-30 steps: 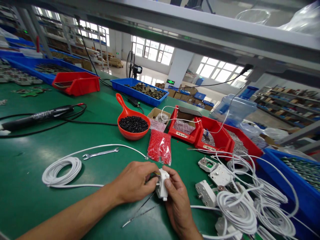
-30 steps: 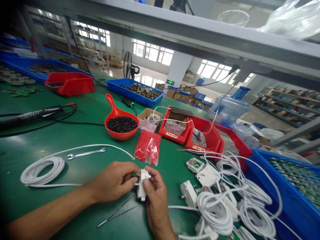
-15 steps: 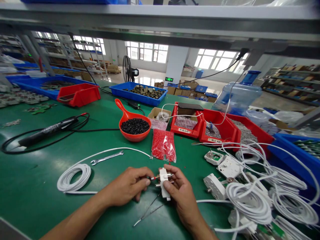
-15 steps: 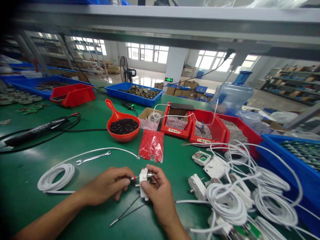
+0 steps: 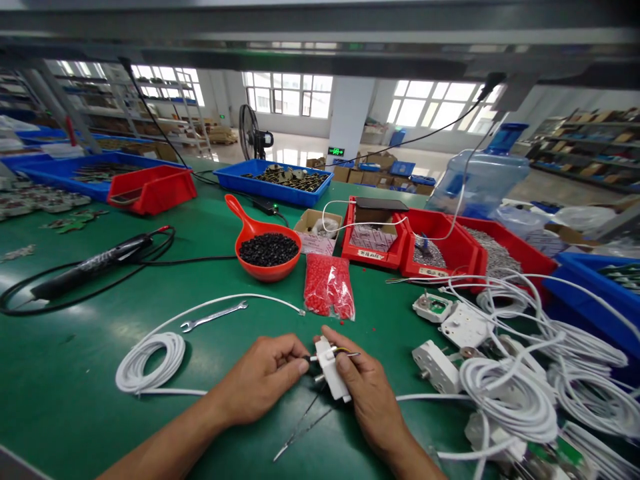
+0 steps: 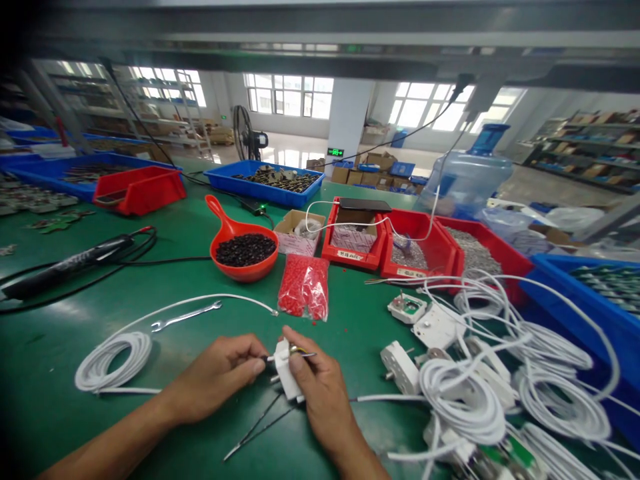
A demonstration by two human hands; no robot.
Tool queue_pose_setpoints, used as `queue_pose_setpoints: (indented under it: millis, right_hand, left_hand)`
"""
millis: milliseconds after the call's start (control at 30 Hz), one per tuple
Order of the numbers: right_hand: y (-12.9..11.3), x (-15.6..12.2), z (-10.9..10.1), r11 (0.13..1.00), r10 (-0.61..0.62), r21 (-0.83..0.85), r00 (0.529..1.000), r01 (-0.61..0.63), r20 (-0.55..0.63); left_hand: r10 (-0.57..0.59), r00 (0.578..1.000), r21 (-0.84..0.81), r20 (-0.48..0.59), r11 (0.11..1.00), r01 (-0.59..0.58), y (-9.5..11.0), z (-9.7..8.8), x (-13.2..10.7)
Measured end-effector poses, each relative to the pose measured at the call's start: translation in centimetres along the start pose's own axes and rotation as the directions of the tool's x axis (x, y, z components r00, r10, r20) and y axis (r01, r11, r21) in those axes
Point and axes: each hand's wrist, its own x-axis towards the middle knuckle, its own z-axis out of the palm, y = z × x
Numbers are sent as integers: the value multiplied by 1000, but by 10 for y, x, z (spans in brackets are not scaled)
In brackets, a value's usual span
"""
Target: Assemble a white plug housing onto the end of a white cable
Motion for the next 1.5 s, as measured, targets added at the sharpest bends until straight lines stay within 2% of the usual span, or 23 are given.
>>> queue_pose_setpoints:
  millis: [100,233,333,433,500,567,700,833,900,1033,1267,1500]
  right_hand:
    - [3,1,1,997,-6,-72,999,2,-44]
    - [3,0,5,989,-52,-141,989,32,-135]
    - [3,-2,7,978,-88,-201,980,52,-177]
    - [4,-2,7,974,-74,-226,971,21,-225]
    - [5,-2,6,976,-37,-219,970,-17,-241]
    - [4,-1,6,978,-1,-203,973,-47,-230]
    - [-2,-1,4,983,-12,-181,992,-12,-128]
    - [-5,-2,0,994,-40,-98,998,44,40]
    - [-5,-3,-1,998,-28,-57,998,30,49]
    - [-6,-4,-3,994,-64,-84,997,68,47]
    - [-8,-3,-3,976,-136,-165,989,145,64]
    - [-8,-4,-1,956,-194,-211,979,203,63]
  left_hand:
    - [20,1000,-23,-5,1000,-20,0,7,-1]
    - [74,996,27,-43,997,-73,6,14,0]
    - [78,997,31,-28,997,-77,6,15,3]
    - [-63,996,-95,57,993,68,1,13,5]
    - [-158,974,-202,163,961,190,-2,11,6]
    - [-179,960,-235,217,945,229,-4,8,6]
    - [-98,990,-126,100,986,110,-5,5,5]
    - [-166,982,-144,91,973,178,-8,0,4]
    - [-173,980,-150,97,971,186,-9,-3,4]
    - [-92,992,-102,85,990,101,-8,-6,6]
    - [-41,997,13,58,999,40,-5,0,6]
    - [-37,996,31,83,999,34,-9,6,6]
